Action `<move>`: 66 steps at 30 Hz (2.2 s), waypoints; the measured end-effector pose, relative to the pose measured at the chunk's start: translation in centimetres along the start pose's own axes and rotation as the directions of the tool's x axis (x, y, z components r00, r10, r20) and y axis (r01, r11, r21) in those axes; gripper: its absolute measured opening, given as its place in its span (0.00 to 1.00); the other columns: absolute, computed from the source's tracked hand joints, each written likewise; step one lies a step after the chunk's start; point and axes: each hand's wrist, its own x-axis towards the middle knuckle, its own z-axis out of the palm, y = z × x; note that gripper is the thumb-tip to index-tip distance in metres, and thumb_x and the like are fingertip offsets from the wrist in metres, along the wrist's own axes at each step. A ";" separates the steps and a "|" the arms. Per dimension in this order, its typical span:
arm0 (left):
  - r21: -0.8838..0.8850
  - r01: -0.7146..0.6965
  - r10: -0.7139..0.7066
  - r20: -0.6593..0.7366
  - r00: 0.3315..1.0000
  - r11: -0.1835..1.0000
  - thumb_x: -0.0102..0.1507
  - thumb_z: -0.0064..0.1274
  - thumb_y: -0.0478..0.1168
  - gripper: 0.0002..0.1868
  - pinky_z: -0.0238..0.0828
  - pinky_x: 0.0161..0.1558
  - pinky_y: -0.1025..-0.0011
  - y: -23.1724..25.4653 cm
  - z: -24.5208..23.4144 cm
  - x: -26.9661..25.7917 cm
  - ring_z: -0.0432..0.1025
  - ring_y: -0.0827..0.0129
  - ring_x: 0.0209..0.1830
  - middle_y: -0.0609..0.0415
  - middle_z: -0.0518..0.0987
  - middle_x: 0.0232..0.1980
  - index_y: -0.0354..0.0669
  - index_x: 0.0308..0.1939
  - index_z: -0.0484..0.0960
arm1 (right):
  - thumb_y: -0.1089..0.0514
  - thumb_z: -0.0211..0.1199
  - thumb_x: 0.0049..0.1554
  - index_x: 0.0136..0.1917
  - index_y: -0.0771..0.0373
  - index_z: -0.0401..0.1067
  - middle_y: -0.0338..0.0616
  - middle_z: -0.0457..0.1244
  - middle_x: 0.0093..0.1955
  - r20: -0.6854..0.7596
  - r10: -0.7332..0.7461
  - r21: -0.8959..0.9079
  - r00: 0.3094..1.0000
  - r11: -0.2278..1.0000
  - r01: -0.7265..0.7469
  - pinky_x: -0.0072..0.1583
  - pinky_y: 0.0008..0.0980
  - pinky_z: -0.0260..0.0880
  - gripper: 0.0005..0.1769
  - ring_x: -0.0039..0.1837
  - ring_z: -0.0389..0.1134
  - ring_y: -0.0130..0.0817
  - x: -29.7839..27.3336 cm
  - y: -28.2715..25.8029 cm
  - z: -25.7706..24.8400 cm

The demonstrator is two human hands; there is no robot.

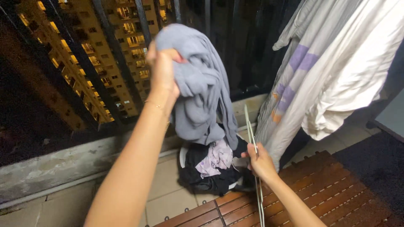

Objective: Hanging laundry on clothes hangers and a multi-clip drying rack on an outdoor balcony.

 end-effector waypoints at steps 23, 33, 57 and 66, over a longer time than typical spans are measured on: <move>0.978 -0.120 -0.365 0.176 0.914 0.170 0.52 0.68 0.57 0.38 0.70 0.61 0.55 -21.7 -11.4 -15.6 0.72 0.39 0.58 0.27 0.75 0.56 0.29 0.52 0.76 | 0.45 0.61 0.61 0.43 0.57 0.69 0.35 0.59 0.29 0.058 0.174 0.256 0.983 0.949 -0.183 0.28 0.26 0.45 0.15 0.26 0.50 0.23 0.1 0.2 -3.5; 0.877 -0.392 0.016 0.403 0.915 0.277 0.50 0.50 0.28 0.15 0.68 0.53 0.57 -23.5 -10.0 -18.3 0.70 0.46 0.50 0.43 0.72 0.43 0.38 0.40 0.84 | 0.44 0.56 0.65 0.45 0.64 0.78 0.34 0.71 0.41 -0.160 -0.393 -0.054 0.905 0.919 0.390 0.50 0.23 0.66 0.22 0.45 0.68 0.22 4.3 7.0 -2.8; 0.852 -0.522 -0.054 0.523 0.851 0.024 0.44 0.51 0.27 0.27 0.70 0.44 0.52 -4.6 -12.2 -13.2 0.70 0.39 0.50 0.39 0.71 0.49 0.35 0.50 0.77 | 0.62 0.68 0.46 0.42 0.60 0.70 0.41 0.66 0.35 -0.350 -0.560 -0.439 0.751 0.806 0.396 0.47 0.38 0.70 0.11 0.40 0.69 0.38 5.7 -4.3 -7.6; 0.815 0.295 -0.590 0.071 0.804 0.499 0.56 0.49 0.47 0.18 0.72 0.51 0.62 -20.1 -19.7 -19.1 0.78 0.56 0.49 0.42 0.84 0.46 0.40 0.42 0.84 | 0.37 0.73 0.48 0.47 0.64 0.79 0.38 0.67 0.36 0.022 -0.182 -0.473 0.983 0.864 0.171 0.49 0.34 0.71 0.28 0.42 0.70 0.32 2.0 4.8 -10.8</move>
